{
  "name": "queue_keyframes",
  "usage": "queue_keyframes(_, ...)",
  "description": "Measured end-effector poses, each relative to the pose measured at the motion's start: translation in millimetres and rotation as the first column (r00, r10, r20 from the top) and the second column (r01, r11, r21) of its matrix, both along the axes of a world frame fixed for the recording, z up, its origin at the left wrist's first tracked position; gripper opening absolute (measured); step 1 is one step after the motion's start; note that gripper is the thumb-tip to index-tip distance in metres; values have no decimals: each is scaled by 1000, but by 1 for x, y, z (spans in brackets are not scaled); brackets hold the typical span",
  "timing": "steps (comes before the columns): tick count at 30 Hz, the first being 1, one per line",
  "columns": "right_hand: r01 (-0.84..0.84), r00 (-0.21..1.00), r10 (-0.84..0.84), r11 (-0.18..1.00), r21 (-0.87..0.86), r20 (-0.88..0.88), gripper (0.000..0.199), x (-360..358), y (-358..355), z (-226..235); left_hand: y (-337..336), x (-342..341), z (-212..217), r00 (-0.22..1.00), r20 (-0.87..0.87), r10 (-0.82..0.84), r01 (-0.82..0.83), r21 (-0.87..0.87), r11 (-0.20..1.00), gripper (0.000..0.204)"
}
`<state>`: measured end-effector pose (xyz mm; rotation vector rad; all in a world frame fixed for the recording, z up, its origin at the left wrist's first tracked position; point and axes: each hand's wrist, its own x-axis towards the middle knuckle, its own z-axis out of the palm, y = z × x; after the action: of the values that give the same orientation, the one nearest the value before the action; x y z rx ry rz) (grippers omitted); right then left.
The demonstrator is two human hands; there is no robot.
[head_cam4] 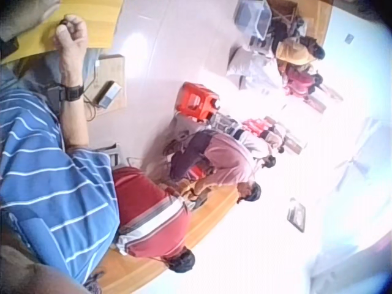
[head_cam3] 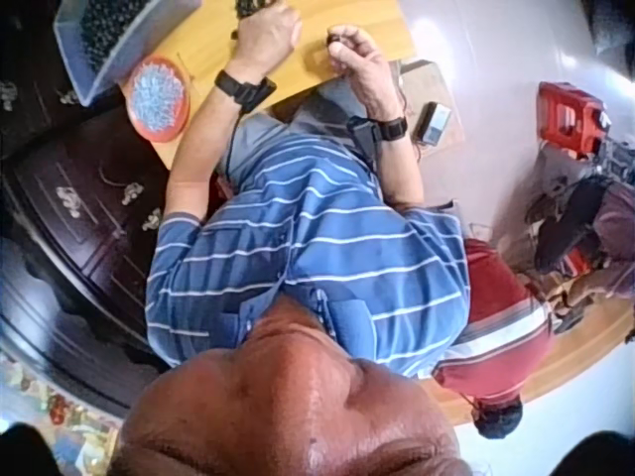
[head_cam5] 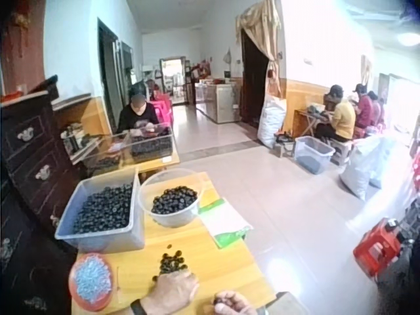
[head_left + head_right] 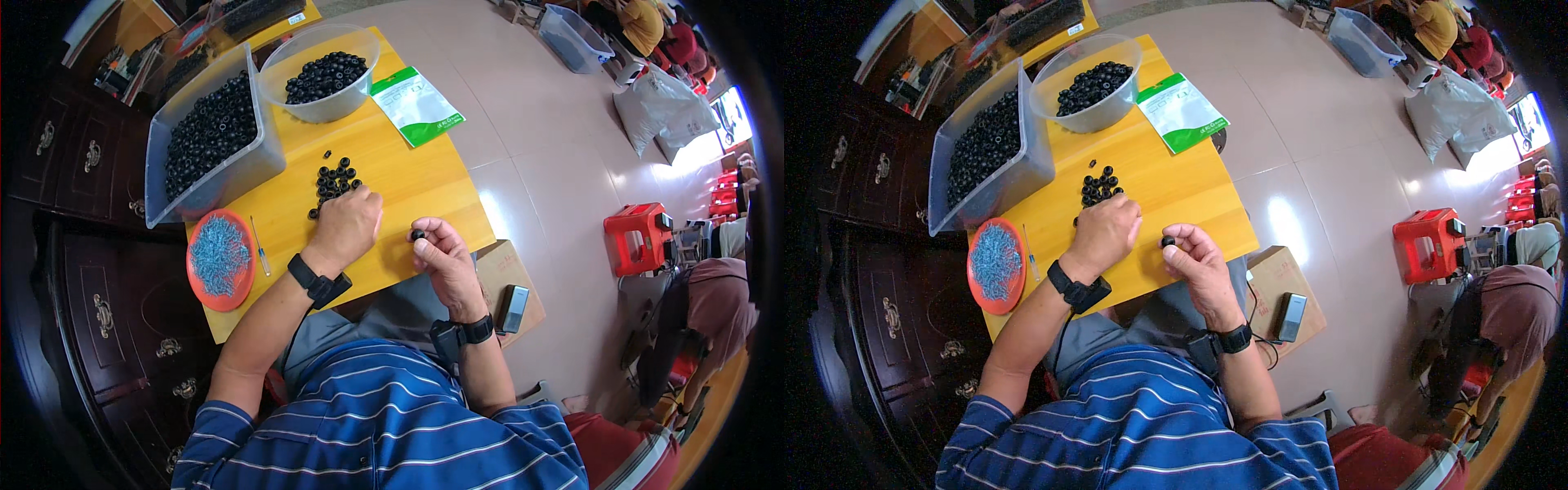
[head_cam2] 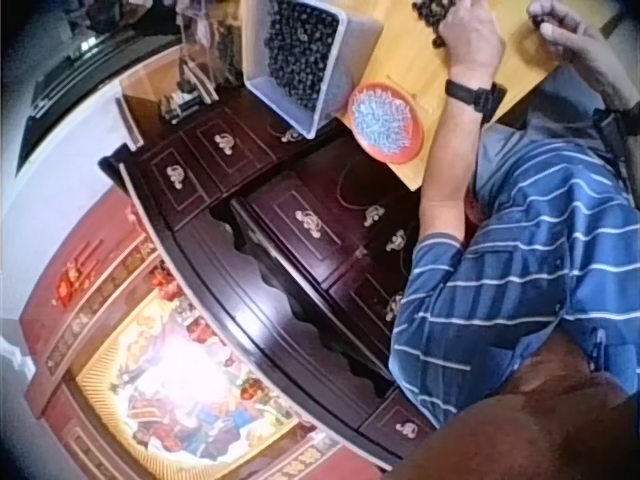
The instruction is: Assembling small plastic components by inserting small blue pieces into black plastic housings.
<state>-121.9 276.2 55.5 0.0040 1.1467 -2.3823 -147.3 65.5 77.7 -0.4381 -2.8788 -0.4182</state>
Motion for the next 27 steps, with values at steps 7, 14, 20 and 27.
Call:
queue_keyframes(7, -47, 998, 55, 966, -253, 24, 31, 1, -2, 2, 4, 30, 35, 1000, 23, 3, -11, 358, 934, 6)
queue_keyframes(14, -126, 989, 144, 948, -294, 40, 27, 6, -18, 3, 3, 69, 61, 1000, 2, 7, -7, 613, 790, 11)
queue_keyframes(20, -196, 979, 203, 968, -154, 31, 25, 15, -31, 4, -3, 80, 63, 1000, -12, -1, 8, 632, 775, 12)
queue_keyframes(27, -203, 977, 199, 978, -56, -78, 25, 24, -41, 1, -11, 87, 56, 1000, -24, -16, 27, 619, 785, 14)
